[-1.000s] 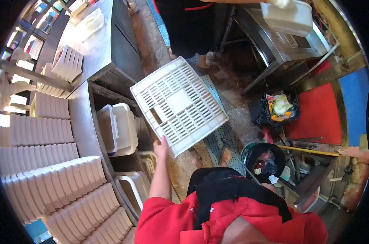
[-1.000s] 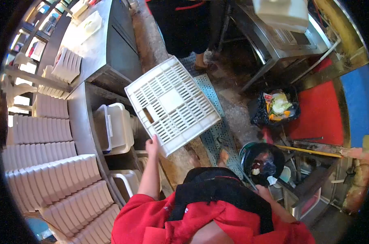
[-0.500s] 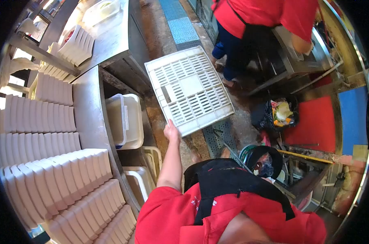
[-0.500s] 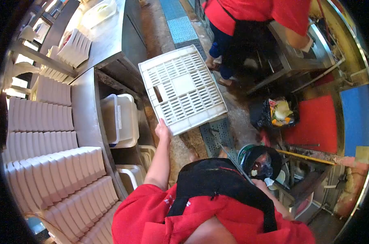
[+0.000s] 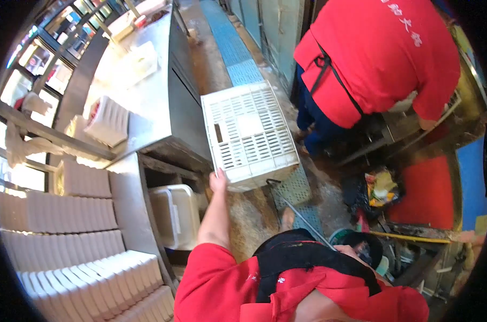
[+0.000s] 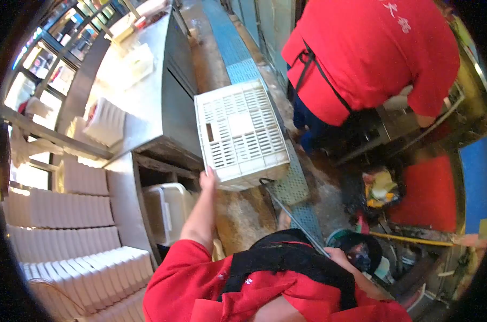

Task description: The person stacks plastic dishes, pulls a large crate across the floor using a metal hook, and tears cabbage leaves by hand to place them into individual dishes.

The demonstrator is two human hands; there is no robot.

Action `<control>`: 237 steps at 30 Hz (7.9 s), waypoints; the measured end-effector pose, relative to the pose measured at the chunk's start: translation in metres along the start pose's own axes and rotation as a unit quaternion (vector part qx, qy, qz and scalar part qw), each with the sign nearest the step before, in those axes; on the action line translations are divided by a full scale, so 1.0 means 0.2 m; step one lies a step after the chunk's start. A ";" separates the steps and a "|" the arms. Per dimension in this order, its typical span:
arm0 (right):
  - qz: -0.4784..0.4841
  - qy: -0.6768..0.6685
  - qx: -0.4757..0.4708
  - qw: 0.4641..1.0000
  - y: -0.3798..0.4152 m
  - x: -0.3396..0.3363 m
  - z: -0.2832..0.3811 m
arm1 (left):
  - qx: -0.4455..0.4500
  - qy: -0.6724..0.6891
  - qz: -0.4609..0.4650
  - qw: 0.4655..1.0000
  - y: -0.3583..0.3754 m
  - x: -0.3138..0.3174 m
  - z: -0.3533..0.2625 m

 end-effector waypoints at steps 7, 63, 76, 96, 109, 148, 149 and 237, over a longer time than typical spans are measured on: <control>-0.003 0.069 -0.007 0.998 -0.39 -0.20 0.06 | -0.180 0.208 0.099 0.956 0.06 0.14 -0.10; -0.092 0.058 0.109 0.988 -4.37 -1.21 4.45 | -0.095 0.017 0.103 0.990 -5.04 1.36 -2.89; -0.050 0.150 0.092 0.983 -5.58 -1.68 5.76 | -0.167 0.156 0.121 0.966 -6.46 1.87 -3.59; 0.010 0.069 0.071 0.995 -7.51 -1.73 7.55 | -0.025 0.112 -0.012 0.993 -8.88 1.90 -4.69; -0.005 0.092 0.072 0.993 -8.98 -1.93 8.69 | -0.051 0.182 -0.008 0.982 -10.53 2.07 -5.27; -0.072 0.101 0.148 0.981 -12.37 -2.15 13.12 | -0.189 0.240 0.163 0.938 -15.42 3.07 -7.80; -0.057 0.055 0.134 0.988 -12.51 -2.14 13.13 | -0.214 0.241 0.155 0.934 -15.53 3.06 -7.85; 0.824 -0.096 -0.338 0.444 -14.50 0.66 21.09 | -0.503 0.031 -0.421 0.754 -18.55 2.08 -9.23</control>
Point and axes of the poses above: each hand's wrist, its own y-axis away from the middle knuckle, its own x-axis out of the palm, z = x × y, the point moved 9 cm from there along -y, towards the middle knuckle, and after that the axes turned 1 degree about -y, right-handed, at the moved point
